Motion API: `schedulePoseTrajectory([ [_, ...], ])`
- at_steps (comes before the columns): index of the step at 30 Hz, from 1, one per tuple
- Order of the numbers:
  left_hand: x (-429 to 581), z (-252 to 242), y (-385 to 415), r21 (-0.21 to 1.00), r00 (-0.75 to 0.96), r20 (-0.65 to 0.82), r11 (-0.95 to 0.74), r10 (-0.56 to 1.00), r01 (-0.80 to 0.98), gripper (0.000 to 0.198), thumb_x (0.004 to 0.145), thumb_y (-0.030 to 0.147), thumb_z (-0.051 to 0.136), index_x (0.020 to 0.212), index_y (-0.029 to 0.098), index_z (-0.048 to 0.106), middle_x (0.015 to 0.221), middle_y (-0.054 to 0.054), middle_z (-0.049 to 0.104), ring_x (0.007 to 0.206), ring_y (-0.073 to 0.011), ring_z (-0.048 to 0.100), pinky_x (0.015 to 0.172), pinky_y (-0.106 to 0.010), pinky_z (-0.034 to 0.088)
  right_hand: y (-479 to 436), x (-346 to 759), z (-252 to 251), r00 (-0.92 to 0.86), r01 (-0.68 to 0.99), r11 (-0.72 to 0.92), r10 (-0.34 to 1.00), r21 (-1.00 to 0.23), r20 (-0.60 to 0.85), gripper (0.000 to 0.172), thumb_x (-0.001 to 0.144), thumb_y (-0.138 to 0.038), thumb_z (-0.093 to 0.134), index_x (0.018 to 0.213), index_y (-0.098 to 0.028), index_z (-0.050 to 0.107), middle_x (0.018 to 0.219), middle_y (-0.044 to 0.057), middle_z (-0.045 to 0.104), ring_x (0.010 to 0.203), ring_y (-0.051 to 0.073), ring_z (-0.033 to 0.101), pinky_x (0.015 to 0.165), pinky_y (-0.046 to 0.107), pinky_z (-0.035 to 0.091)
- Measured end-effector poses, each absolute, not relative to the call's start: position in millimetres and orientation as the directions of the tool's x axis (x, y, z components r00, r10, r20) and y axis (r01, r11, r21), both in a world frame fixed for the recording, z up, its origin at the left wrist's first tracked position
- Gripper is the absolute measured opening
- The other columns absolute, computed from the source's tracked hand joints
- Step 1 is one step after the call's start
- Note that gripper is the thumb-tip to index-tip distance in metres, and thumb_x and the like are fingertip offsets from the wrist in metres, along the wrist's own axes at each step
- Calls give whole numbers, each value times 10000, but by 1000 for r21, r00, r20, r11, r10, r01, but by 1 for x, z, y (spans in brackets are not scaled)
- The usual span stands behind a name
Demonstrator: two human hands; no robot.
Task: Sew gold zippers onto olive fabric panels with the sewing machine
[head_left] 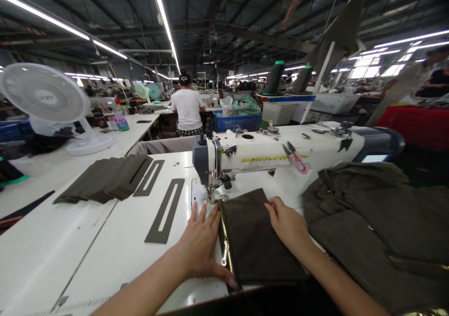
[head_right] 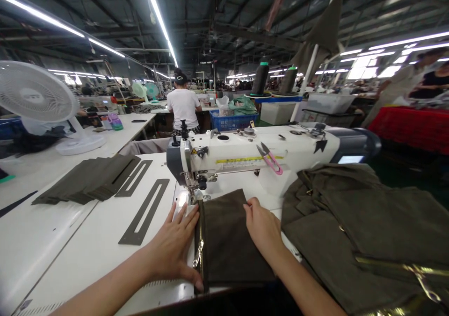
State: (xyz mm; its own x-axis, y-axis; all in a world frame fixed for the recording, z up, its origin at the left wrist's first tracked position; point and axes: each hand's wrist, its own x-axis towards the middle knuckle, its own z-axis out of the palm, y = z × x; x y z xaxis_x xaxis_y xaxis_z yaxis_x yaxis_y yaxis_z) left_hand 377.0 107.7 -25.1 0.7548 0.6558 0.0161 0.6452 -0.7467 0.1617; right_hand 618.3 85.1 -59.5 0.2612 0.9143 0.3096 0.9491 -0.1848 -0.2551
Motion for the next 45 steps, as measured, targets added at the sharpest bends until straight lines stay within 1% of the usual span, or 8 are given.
schedulePoseTrajectory([
  [4,379,-24,109,149,754,-31,-743,657,653,1175,517,809,485,1378,58,208,1440,-204,147,1302,-433,65,1030,-592,-34,67,613,-64,168,986,-168,944,-26,283,348,903,-317,386,1195,-138,447,679,80,664,566,244,632,472,287,375],
  [9,385,-16,109,150,732,-120,-716,671,682,1233,483,817,493,1372,15,196,1432,-233,126,1292,-451,47,1024,-597,-40,72,615,-44,35,985,-83,954,150,299,270,854,-135,416,1072,-103,573,844,168,651,750,310,625,606,398,468],
  [15,385,-17,113,169,749,-96,-730,656,662,1177,534,811,471,1369,27,201,1433,-227,147,1302,-429,58,1031,-595,-30,101,582,-51,-413,869,484,824,-104,388,413,885,-210,340,1280,-133,435,1348,119,411,1253,229,348,1027,446,294],
  [27,386,-28,111,176,737,28,-729,675,661,1069,590,799,463,1359,83,265,1421,-194,242,1313,-389,124,1039,-584,-57,103,581,-72,-332,917,379,897,-122,291,520,901,-347,315,1367,-120,289,1425,105,259,1321,224,199,1066,494,162],
  [32,376,-19,63,275,805,64,-786,590,554,417,853,475,449,1164,209,529,1364,-65,401,1300,-251,269,1096,-479,-13,102,581,-73,-384,888,445,858,-118,342,472,896,-270,319,1332,-93,349,1420,125,272,1319,220,206,1055,480,211],
  [34,362,-15,50,329,862,71,-828,502,455,320,892,408,404,1134,257,549,1318,-16,466,1249,-194,370,1113,-413,42,102,582,-75,-472,829,544,803,-126,364,437,891,-194,293,1310,-110,389,1395,117,332,1302,199,254,1048,456,250],
  [40,299,-19,61,132,462,175,-486,869,864,518,865,461,416,1301,183,406,1331,-122,430,1239,-304,357,1022,-519,271,100,579,-78,-502,787,599,761,-149,411,412,877,-207,349,1276,-166,445,1327,95,443,1232,201,387,1006,454,337],
  [45,285,-29,41,46,585,157,-598,796,800,623,768,549,535,1303,256,408,1237,-118,494,1129,-328,443,924,-473,389,97,571,-74,-490,775,616,727,-141,480,369,855,-225,429,1201,-150,531,1270,117,502,1191,243,433,990,459,364],
])
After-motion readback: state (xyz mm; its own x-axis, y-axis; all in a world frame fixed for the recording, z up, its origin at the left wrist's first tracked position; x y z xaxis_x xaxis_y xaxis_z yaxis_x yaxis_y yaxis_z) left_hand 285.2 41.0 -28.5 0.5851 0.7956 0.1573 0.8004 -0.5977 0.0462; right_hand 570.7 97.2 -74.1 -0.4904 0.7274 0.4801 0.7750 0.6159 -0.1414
